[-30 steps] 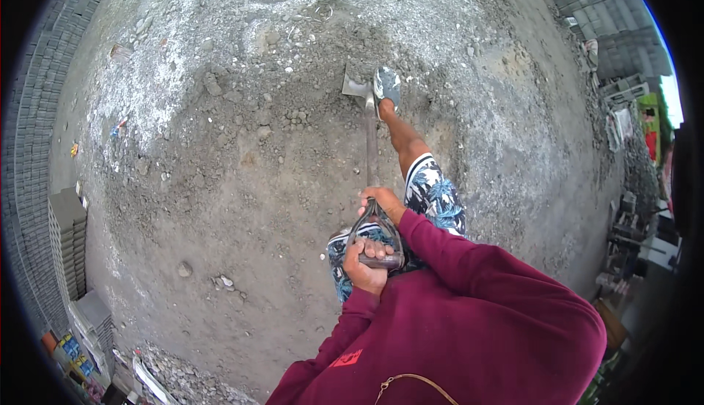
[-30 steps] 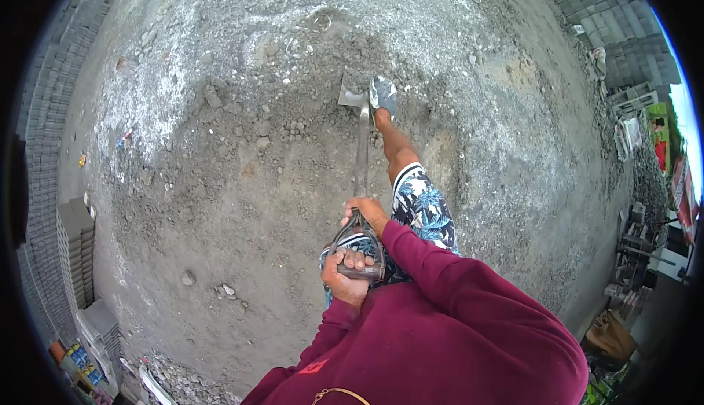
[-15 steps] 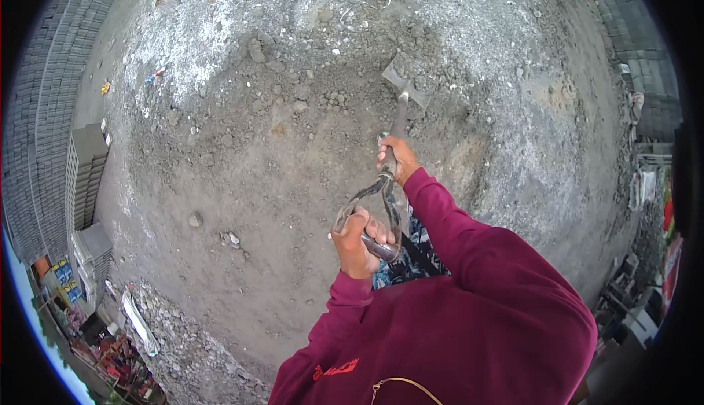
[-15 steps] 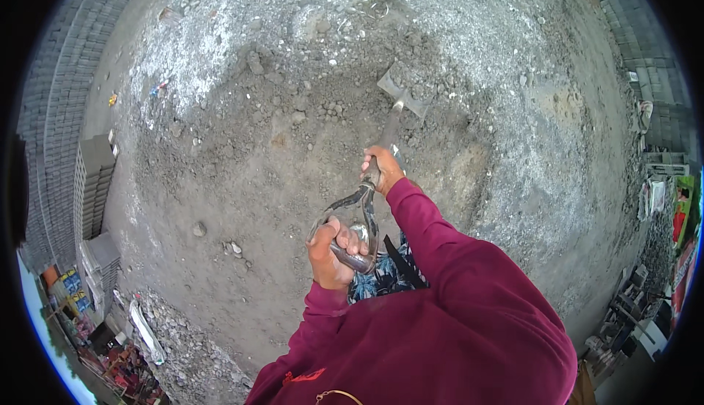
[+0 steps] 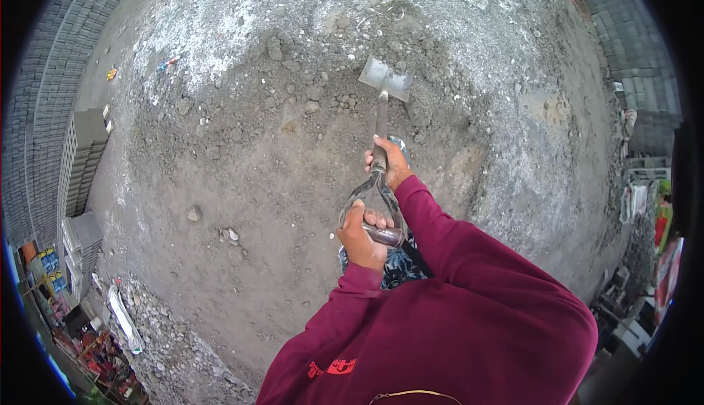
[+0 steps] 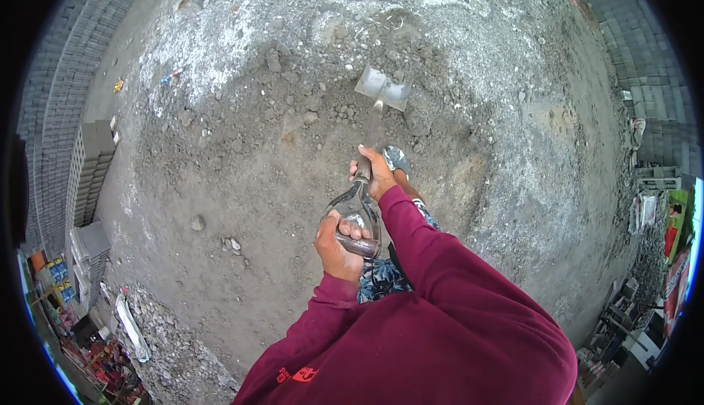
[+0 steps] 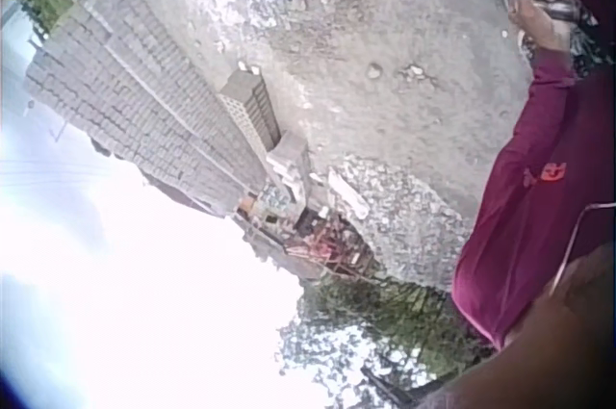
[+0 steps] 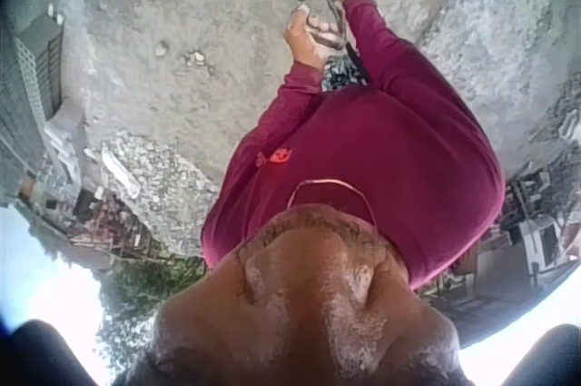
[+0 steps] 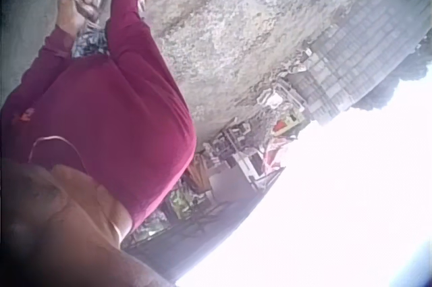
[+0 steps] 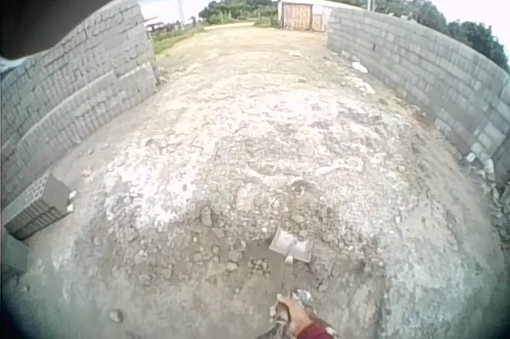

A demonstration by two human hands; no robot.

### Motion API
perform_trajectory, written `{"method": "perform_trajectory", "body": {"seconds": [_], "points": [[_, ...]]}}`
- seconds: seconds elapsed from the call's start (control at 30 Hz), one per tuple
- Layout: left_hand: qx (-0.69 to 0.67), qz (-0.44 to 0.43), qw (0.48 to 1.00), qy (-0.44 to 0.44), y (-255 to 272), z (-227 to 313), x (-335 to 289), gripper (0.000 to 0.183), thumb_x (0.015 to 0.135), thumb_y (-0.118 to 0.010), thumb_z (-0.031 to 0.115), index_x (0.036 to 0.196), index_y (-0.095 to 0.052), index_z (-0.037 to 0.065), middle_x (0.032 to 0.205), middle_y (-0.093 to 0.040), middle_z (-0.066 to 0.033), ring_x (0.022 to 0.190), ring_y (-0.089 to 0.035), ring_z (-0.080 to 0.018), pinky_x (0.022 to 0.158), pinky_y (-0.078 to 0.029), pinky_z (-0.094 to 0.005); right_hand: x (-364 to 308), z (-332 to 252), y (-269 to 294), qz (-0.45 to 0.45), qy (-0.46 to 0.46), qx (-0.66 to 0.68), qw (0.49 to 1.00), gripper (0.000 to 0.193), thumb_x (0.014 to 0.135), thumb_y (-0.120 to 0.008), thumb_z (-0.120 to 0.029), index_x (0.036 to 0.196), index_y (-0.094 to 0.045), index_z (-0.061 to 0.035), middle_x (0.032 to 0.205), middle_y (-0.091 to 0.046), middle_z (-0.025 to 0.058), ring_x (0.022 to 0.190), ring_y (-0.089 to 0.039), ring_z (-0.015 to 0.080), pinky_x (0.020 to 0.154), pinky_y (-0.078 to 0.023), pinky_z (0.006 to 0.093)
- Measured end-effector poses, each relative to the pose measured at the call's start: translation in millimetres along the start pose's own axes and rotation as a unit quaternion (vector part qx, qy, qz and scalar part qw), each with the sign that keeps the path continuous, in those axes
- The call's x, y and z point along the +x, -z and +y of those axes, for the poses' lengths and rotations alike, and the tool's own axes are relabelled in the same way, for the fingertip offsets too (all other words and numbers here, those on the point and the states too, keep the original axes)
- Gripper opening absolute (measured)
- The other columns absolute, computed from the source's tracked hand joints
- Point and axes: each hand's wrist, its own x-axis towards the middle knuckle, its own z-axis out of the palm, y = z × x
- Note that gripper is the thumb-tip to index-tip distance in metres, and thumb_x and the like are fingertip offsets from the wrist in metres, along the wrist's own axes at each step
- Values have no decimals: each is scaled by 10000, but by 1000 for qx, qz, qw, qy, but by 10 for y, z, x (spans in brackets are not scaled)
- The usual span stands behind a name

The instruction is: The person uses a shovel to move gravel and dirt on a construction site.

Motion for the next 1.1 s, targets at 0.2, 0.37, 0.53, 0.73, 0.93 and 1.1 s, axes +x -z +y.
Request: {"method": "perform_trajectory", "body": {"seconds": [0.2, 0.37, 0.53, 0.73, 0.93, 1.1], "points": [[-47, -36, 998, 35, -552, 153, 33, 187, 886, -600, 212, 758, -485, 141, 600, -450, 32, 563, -483, -138, 679, -492, -407, 76, -223, -20, -105, 29, 161, 981, 199, 854, -631, -169, 890, -520, -9, 611, -520, -7, 474, -509, 113, 468, -427, 304], [-50, -47, 996, 61, -1151, 451, 102, 173, 872, -604, 276, 840, -546, 116, 615, -492, 1, 595, -519, -168, 666, -510, -430, 76, -568, -447, -76, -57, 181, 979, 132, 841, -591, -120, 779, -483, -79, 568, -482, -23, 448, -495, 100, 458, -418, 327], [-14, -138, 990, 24, -1642, 550, 669, 180, 858, -564, 271, 846, -596, 94, 530, -450, 10, 511, -488, -165, 588, -466, -400, 530, -1163, -750, -79, -77, 195, 975, 100, 800, -583, -88, 819, -488, -114, 593, -490, 1, 456, -490, 132, 489, -430, 326], [16, -83, 996, 27, -1381, 923, 1129, 155, 857, -565, 228, 837, -598, 79, 531, -429, 8, 513, -467, -176, 569, -443, -416, 1240, -660, -556, -41, -9, 135, 990, 90, 757, -584, -98, 755, -495, -103, 589, -491, 24, 465, -496, 157, 472, -459, 362], [-10, -44, 997, 60, -567, 572, 695, 182, 838, -543, 236, 897, -604, 74, 520, -440, 20, 499, -461, -161, 559, -440, -386, 673, -326, -430, 21, -65, 77, 995, 91, 750, -590, -141, 771, -503, -124, 596, -493, 4, 457, -495, 156, 474, -451, 413], [-33, -81, 994, 66, -933, 534, 680, 226, 821, -498, 258, 908, -606, 80, 507, -441, 21, 466, -448, -155, 553, -441, -361, 464, -709, -561, 28, -57, 39, 997, 74, 753, -578, -124, 763, -508, -103, 607, -514, 14, 452, -494, 157, 450, -446, 397]]}}
